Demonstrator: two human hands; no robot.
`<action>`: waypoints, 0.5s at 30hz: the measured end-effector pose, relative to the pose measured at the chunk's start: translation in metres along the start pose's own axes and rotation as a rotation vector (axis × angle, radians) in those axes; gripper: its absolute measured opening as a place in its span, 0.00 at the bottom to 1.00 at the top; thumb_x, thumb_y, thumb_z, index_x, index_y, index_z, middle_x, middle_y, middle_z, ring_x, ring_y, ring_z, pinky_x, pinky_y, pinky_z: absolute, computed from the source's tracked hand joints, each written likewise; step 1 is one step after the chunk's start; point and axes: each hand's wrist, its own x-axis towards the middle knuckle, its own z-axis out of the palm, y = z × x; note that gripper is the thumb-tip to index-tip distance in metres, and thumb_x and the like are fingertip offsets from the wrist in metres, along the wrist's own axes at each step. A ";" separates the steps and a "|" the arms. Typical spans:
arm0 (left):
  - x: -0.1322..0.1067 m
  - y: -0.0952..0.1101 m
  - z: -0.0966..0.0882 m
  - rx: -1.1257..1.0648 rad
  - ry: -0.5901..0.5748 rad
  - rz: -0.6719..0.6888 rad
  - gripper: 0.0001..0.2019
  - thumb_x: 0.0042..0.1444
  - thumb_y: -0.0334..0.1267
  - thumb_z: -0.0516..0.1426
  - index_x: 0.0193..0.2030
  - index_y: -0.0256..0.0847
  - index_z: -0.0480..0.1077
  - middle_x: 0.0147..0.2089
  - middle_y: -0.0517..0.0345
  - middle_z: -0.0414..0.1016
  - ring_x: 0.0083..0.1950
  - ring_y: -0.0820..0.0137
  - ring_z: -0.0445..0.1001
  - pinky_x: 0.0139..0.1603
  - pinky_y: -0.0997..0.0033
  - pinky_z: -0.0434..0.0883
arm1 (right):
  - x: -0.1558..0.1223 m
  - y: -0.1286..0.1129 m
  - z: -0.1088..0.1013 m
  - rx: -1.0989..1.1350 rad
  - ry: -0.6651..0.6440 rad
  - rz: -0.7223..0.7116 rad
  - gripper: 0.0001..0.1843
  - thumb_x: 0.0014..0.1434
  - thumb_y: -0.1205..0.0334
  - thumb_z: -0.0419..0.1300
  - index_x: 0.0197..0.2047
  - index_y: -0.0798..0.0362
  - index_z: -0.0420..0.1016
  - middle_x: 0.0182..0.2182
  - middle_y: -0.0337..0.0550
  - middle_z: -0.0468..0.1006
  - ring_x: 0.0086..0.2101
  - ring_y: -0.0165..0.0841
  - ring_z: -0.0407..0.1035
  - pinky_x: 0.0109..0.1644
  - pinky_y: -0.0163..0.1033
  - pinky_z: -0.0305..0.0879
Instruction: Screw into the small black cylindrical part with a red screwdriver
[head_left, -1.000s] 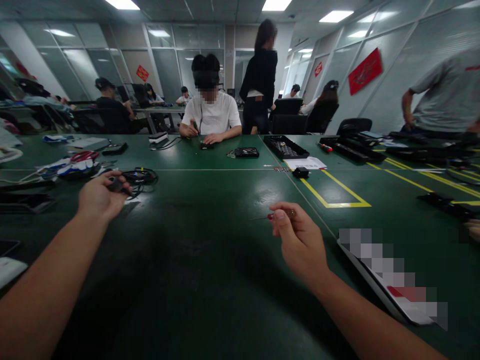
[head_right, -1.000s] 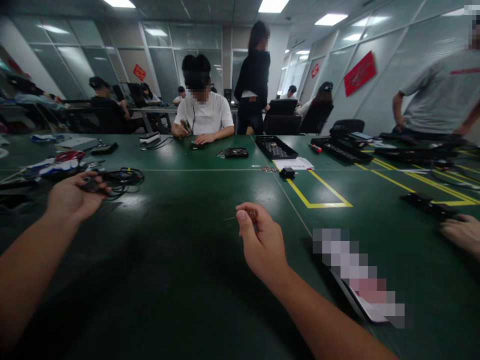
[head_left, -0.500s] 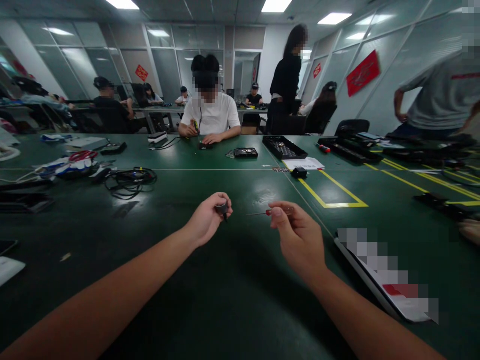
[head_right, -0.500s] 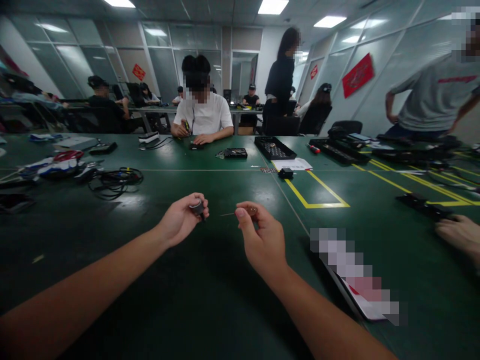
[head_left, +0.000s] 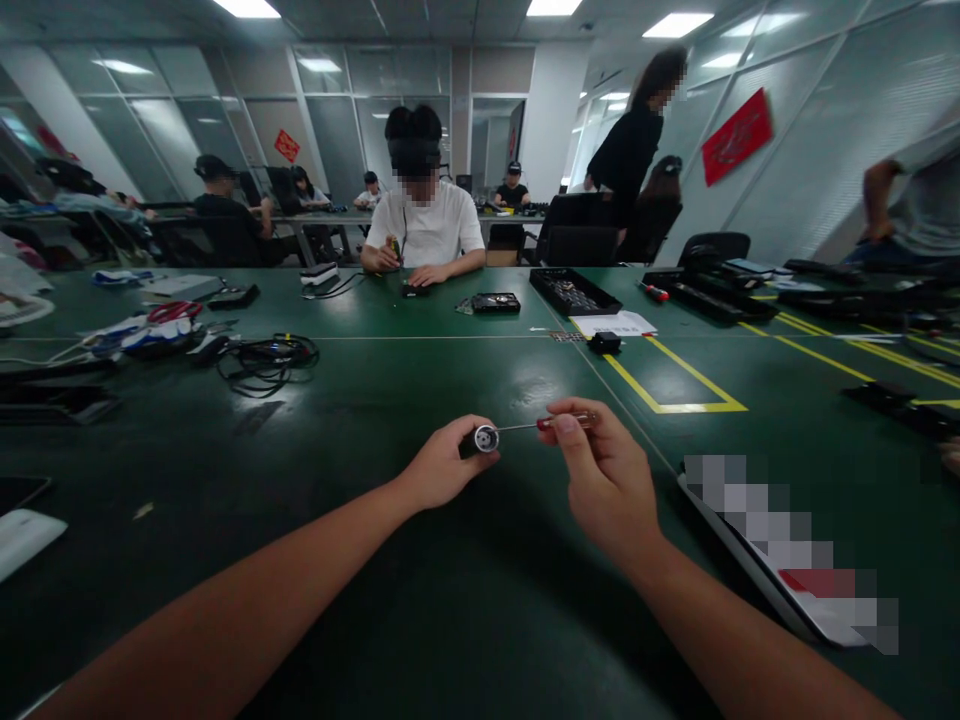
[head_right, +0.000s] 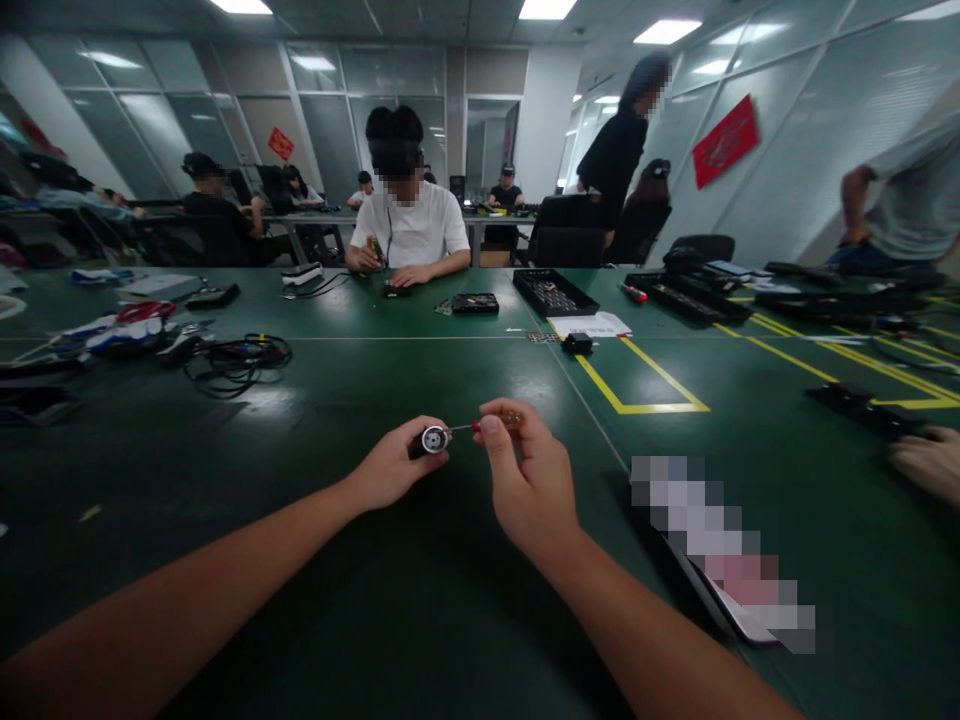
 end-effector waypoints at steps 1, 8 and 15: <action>0.000 0.000 0.000 0.000 0.001 0.000 0.11 0.58 0.40 0.64 0.46 0.42 0.73 0.45 0.53 0.76 0.48 0.60 0.74 0.50 0.61 0.68 | 0.000 0.001 0.000 -0.020 -0.015 -0.003 0.11 0.70 0.51 0.57 0.47 0.48 0.76 0.35 0.41 0.82 0.36 0.36 0.78 0.41 0.43 0.73; 0.001 -0.007 0.000 -0.017 0.017 0.005 0.12 0.58 0.40 0.64 0.48 0.43 0.73 0.45 0.53 0.76 0.48 0.60 0.74 0.52 0.59 0.68 | 0.001 0.008 0.005 -0.085 -0.086 -0.014 0.12 0.70 0.51 0.56 0.45 0.49 0.74 0.36 0.43 0.82 0.37 0.38 0.79 0.42 0.43 0.72; 0.000 -0.003 0.000 -0.011 0.027 0.005 0.13 0.58 0.39 0.64 0.49 0.43 0.74 0.49 0.52 0.78 0.51 0.58 0.75 0.55 0.57 0.68 | -0.002 0.002 -0.001 -0.075 -0.211 0.017 0.10 0.70 0.54 0.55 0.48 0.48 0.74 0.29 0.37 0.75 0.28 0.32 0.70 0.31 0.38 0.64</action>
